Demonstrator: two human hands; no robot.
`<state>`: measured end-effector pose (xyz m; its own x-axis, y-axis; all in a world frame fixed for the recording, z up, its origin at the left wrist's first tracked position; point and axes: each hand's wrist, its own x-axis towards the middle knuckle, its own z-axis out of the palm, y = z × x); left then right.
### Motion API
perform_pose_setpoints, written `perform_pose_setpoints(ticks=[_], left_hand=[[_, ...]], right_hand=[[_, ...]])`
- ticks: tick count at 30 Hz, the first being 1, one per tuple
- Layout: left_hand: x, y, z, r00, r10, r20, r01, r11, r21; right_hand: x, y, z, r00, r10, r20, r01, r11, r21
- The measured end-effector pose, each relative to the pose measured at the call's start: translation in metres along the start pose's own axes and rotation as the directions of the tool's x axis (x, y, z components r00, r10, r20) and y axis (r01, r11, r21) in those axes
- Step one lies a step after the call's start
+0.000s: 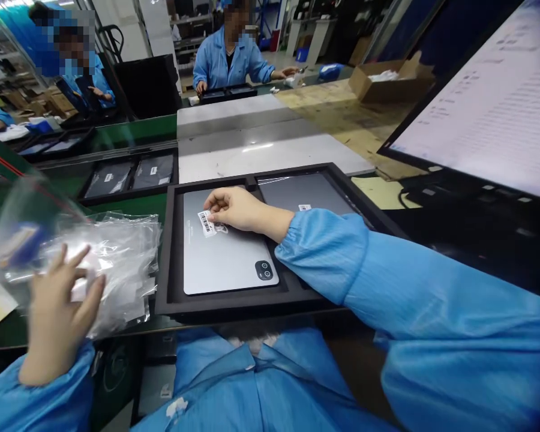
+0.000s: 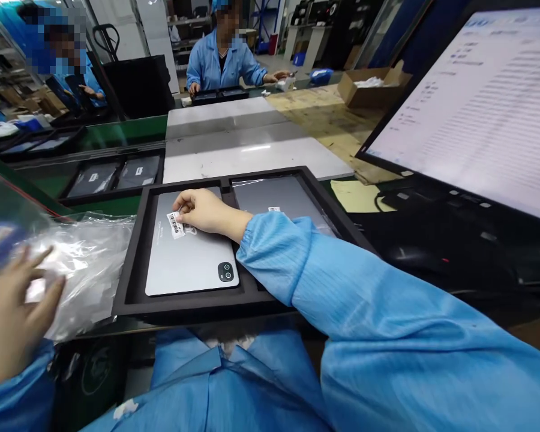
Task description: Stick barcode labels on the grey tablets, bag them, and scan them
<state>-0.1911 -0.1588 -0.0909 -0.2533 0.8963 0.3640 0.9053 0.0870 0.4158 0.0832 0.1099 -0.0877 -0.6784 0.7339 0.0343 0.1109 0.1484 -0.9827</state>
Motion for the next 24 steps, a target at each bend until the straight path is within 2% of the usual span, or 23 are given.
perform_pose_setpoints(ticks=[2, 4, 6, 9, 12, 13, 14, 16, 17, 18, 19, 20, 21, 22, 23, 24], left_hand=[[0.001, -0.007, 0.024, 0.985, -0.118, 0.126, 0.096, 0.981, 0.169], [-0.001, -0.009, 0.045, 0.945, -0.204, 0.257, 0.112, 0.936, 0.333], [-0.003, -0.006, 0.058, 0.928, -0.232, 0.291, 0.083, 0.891, 0.446], [-0.003, -0.002, 0.062, 0.918, -0.250, 0.308, 0.075, 0.872, 0.484], [0.000, 0.000, 0.047, 0.895, -0.278, 0.348, 0.095, 0.883, 0.460], [0.001, 0.003, 0.038, 0.897, -0.267, 0.353, 0.102, 0.901, 0.421], [0.002, 0.009, 0.026, 0.917, -0.228, 0.328, 0.098, 0.925, 0.368], [0.006, 0.033, -0.001, 0.983, -0.054, 0.178, 0.008, 0.969, 0.248], [0.011, 0.051, -0.012, 0.992, 0.085, 0.091, -0.102, 0.974, 0.202], [0.019, 0.071, -0.019, 0.971, 0.234, 0.046, -0.238, 0.956, 0.171], [0.029, 0.093, -0.021, 0.917, 0.389, 0.085, -0.397, 0.909, 0.128], [0.043, 0.113, -0.016, 0.819, 0.532, 0.215, -0.552, 0.832, 0.044], [0.058, 0.132, -0.005, 0.695, 0.603, 0.391, -0.634, 0.771, -0.062], [0.075, 0.148, 0.012, 0.561, 0.641, 0.524, -0.668, 0.724, -0.171], [0.093, 0.161, 0.032, 0.461, 0.661, 0.592, -0.668, 0.697, -0.259], [0.109, 0.170, 0.054, 0.407, 0.682, 0.608, -0.675, 0.673, -0.302]], right_hand=[[0.001, 0.003, 0.000, 1.000, -0.028, 0.009, 0.028, 1.000, -0.005], [0.002, 0.005, -0.001, 0.999, -0.048, 0.011, 0.049, 0.999, -0.018], [0.003, 0.007, -0.001, 0.998, -0.066, 0.011, 0.066, 0.997, -0.037], [0.005, 0.009, -0.001, 0.996, -0.087, 0.021, 0.089, 0.994, -0.064], [0.005, 0.006, 0.000, 0.996, -0.085, 0.011, 0.086, 0.990, -0.116], [0.005, 0.004, 0.000, 0.997, -0.083, -0.010, 0.080, 0.986, -0.144], [0.004, 0.002, 0.000, 0.996, -0.083, -0.039, 0.076, 0.982, -0.173], [0.004, -0.005, -0.002, 0.989, -0.104, -0.101, 0.079, 0.971, -0.225], [0.004, -0.009, -0.004, 0.984, -0.123, -0.130, 0.089, 0.966, -0.243], [0.003, -0.012, -0.008, 0.977, -0.147, -0.153, 0.105, 0.962, -0.253], [0.003, -0.016, -0.013, 0.970, -0.172, -0.174, 0.124, 0.958, -0.258], [0.002, -0.018, -0.019, 0.962, -0.192, -0.196, 0.138, 0.956, -0.260], [0.001, -0.020, -0.026, 0.953, -0.207, -0.220, 0.146, 0.953, -0.267], [0.000, -0.021, -0.035, 0.943, -0.217, -0.251, 0.143, 0.949, -0.283], [-0.001, -0.021, -0.044, 0.931, -0.224, -0.289, 0.130, 0.942, -0.309], [-0.002, -0.020, -0.055, 0.915, -0.230, -0.331, 0.111, 0.934, -0.341]])
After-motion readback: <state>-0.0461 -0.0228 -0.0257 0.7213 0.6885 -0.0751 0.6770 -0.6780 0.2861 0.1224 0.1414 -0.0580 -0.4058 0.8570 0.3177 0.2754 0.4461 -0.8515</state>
